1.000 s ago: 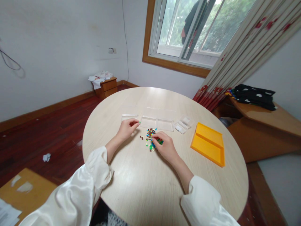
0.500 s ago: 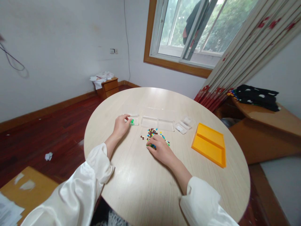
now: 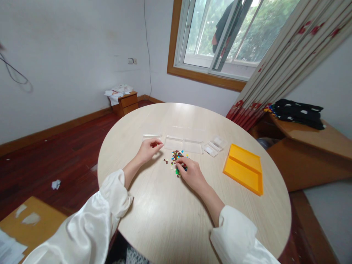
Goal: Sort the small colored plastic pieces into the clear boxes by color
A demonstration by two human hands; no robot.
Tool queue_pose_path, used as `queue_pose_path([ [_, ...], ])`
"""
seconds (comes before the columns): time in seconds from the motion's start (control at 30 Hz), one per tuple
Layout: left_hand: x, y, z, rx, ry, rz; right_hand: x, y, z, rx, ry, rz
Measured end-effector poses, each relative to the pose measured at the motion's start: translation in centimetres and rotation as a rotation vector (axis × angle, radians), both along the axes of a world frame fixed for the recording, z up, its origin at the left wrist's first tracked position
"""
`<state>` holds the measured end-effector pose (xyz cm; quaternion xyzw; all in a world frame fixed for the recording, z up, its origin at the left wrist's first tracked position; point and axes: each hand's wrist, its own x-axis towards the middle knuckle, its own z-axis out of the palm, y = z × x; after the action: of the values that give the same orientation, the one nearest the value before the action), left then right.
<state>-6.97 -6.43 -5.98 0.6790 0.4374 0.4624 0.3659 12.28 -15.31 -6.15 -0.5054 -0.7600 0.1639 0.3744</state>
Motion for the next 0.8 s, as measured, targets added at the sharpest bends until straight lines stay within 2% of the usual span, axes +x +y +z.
queue_pose_path([
  [0.17, 1.4, -1.7, 0.0, -0.273, -0.094, -0.443, -0.2, -0.1, 0.1, 0.054, 0.083, -0.019],
  [0.23, 1.8, -2.1, 0.0, -0.305, -0.089, -0.538, -0.2, -0.1, 0.1, 0.064, 0.093, -0.015],
  [0.33, 2.2, -2.5, -0.2, -0.307, -0.066, -0.584, -0.3, -0.2, 0.1, 0.075, 0.092, -0.006],
  [0.53, 2.3, -2.5, -0.2, -0.346, -0.038, -0.565, -0.4, -0.3, 0.3, 0.127, 0.084, 0.039],
  [0.63, 2.3, -2.4, -0.1, -0.341, -0.069, -0.514, -0.2, -0.2, 0.3, 0.141, 0.08, 0.021],
  [0.7, 2.1, -2.0, -0.1, -0.315, -0.122, -0.411, 0.4, 0.1, 0.3, 0.157, 0.064, -0.02],
  [0.8, 1.4, -0.9, -0.1, -0.21, -0.185, -0.156, 1.6, 0.7, 0.1, 0.156, 0.005, -0.087],
])
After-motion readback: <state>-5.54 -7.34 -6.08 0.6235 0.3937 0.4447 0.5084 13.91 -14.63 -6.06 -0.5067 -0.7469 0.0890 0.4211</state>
